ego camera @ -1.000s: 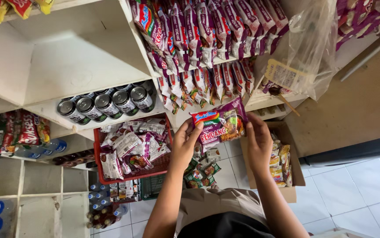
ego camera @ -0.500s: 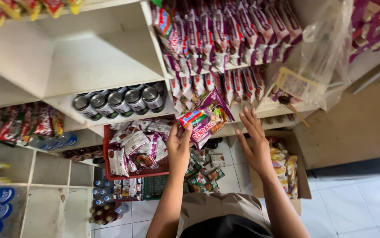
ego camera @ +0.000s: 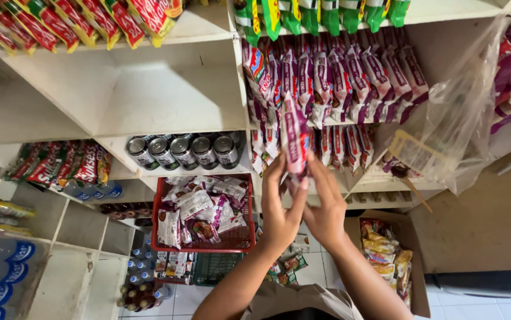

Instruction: The person picks up a red basket filled with noodle packets and carries it to a shelf. They then take several noodle packets from the basket one by one, inspect them, and arrange them on the shelf.

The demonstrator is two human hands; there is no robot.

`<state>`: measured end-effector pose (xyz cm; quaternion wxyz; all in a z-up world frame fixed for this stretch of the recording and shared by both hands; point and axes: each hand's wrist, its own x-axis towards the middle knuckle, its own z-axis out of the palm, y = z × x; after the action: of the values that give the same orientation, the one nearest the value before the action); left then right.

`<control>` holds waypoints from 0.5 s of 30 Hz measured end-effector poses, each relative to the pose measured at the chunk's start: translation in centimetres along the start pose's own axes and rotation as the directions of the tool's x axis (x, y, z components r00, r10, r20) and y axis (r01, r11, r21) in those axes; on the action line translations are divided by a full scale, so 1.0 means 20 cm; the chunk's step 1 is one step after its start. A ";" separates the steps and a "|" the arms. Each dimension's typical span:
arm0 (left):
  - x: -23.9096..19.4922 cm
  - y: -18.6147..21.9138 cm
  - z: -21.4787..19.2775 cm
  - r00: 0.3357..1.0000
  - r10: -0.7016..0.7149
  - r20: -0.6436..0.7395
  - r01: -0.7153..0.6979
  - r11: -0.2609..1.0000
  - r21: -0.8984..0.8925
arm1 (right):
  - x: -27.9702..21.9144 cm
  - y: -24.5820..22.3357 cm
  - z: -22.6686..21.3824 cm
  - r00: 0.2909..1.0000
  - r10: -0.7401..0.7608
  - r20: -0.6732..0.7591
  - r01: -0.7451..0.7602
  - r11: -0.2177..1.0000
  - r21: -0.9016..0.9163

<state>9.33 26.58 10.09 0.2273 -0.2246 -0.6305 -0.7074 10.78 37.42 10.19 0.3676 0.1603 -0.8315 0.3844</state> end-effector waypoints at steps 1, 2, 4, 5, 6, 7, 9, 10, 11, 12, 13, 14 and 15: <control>0.04 0.01 0.01 0.992 0.115 0.053 -0.117 0.993 0.036 | 0.04 0.02 0.03 0.994 0.081 -0.076 -0.080 0.997 0.019; 0.09 0.02 0.01 0.992 0.118 0.052 -0.120 0.992 0.038 | 0.08 0.04 0.04 0.975 0.163 -0.149 -0.158 0.986 0.044; 0.18 0.03 -0.01 0.980 0.150 0.129 -0.170 0.972 0.163 | 0.17 0.08 0.06 0.974 0.120 -0.190 -0.119 0.993 0.020; 0.23 0.03 -0.03 0.980 0.152 0.128 -0.173 0.971 0.166 | 0.22 0.11 0.08 0.971 0.075 -0.229 -0.079 0.997 -0.009; 0.27 0.03 -0.04 0.981 0.136 0.139 -0.158 0.973 0.169 | 0.27 0.13 0.10 0.971 0.073 -0.229 -0.076 0.997 -0.005; 0.31 0.02 -0.05 0.982 0.118 0.148 -0.143 0.975 0.171 | 0.31 0.14 0.12 0.964 0.038 -0.265 -0.044 0.999 -0.016; 0.36 -0.01 -0.06 0.982 0.148 0.117 -0.175 0.947 0.268 | 0.39 0.17 0.17 0.954 0.000 -0.300 -0.008 1.000 -0.025; 0.38 -0.02 -0.07 0.980 0.179 0.091 -0.200 0.911 0.361 | 0.43 0.17 0.20 0.946 -0.031 -0.323 0.021 0.999 -0.036; 0.40 -0.04 -0.08 0.979 0.181 0.089 -0.201 0.910 0.362 | 0.46 0.17 0.22 0.936 -0.062 -0.346 0.048 0.998 -0.048; 0.42 -0.07 -0.09 0.983 0.168 0.071 -0.183 0.923 0.339 | 0.48 0.17 0.24 0.936 -0.064 -0.345 0.051 0.998 -0.047; 0.44 -0.09 -0.09 0.986 0.157 0.054 -0.166 0.935 0.313 | 0.51 0.17 0.26 0.943 0.007 -0.332 -0.011 1.000 -0.008; 0.46 -0.11 -0.10 0.986 0.161 0.050 -0.169 0.935 0.313 | 0.54 0.18 0.28 0.946 0.079 -0.315 -0.073 0.997 0.029; 0.48 -0.13 -0.12 0.989 0.134 0.063 -0.148 0.931 0.332 | 0.57 0.18 0.29 0.946 0.075 -0.316 -0.069 0.997 0.030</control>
<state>-0.05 24.04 13.60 0.3001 -0.2410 -0.7284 -0.5668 -1.78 35.55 14.02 0.4804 0.0695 -0.7635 0.4260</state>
